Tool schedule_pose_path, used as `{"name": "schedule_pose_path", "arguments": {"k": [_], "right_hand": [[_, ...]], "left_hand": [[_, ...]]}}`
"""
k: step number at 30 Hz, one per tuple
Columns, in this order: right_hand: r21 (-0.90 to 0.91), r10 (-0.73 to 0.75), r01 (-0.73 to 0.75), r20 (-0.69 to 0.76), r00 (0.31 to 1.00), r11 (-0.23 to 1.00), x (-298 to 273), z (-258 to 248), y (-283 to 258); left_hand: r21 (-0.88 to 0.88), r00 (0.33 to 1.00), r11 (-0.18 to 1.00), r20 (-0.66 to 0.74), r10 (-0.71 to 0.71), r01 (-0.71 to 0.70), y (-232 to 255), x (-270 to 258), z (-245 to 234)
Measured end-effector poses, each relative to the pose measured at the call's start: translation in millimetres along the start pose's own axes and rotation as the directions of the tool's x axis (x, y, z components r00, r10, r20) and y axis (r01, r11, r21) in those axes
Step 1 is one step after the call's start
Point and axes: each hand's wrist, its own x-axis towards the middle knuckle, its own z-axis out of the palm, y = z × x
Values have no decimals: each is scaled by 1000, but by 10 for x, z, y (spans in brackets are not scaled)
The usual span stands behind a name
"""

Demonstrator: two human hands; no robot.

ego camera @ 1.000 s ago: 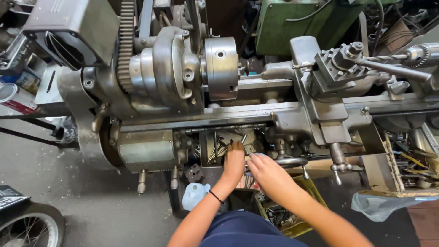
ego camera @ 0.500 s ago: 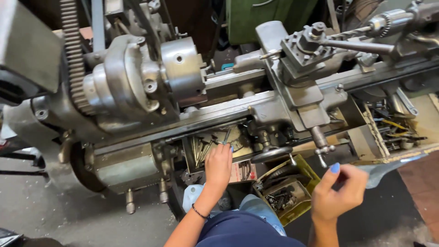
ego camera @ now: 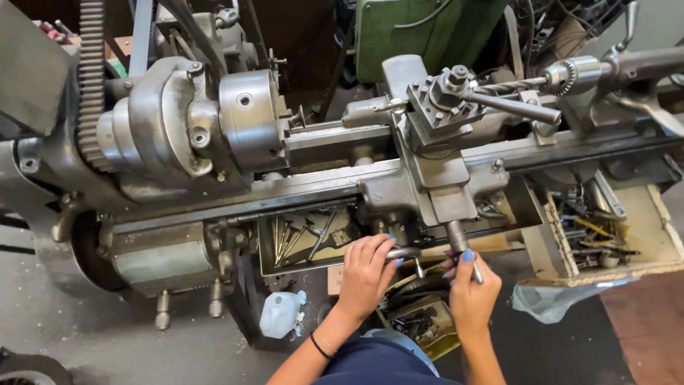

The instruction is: The person operates a metal lathe in a workshop, using both hands to turn the handwheels and levers on the machine's carriage. They adjust the tool post and move the carriage along the bed to position the cutting tool against the rotating metal workpiece.

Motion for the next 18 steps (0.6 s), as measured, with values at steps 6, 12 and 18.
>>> {"name": "schedule_pose_path", "arguments": {"k": [6, 12, 18], "right_hand": [[-30, 165, -164, 33, 986, 986, -60, -314, 86], [652, 184, -731, 707, 682, 202, 40, -277, 431], [508, -25, -861, 861, 509, -36, -23, 11, 600]], "left_hand": [[73, 998, 997, -65, -26, 31, 234, 25, 120], [314, 994, 949, -104, 28, 6, 357, 87, 320], [347, 990, 934, -139, -39, 85, 404, -28, 424]]}}
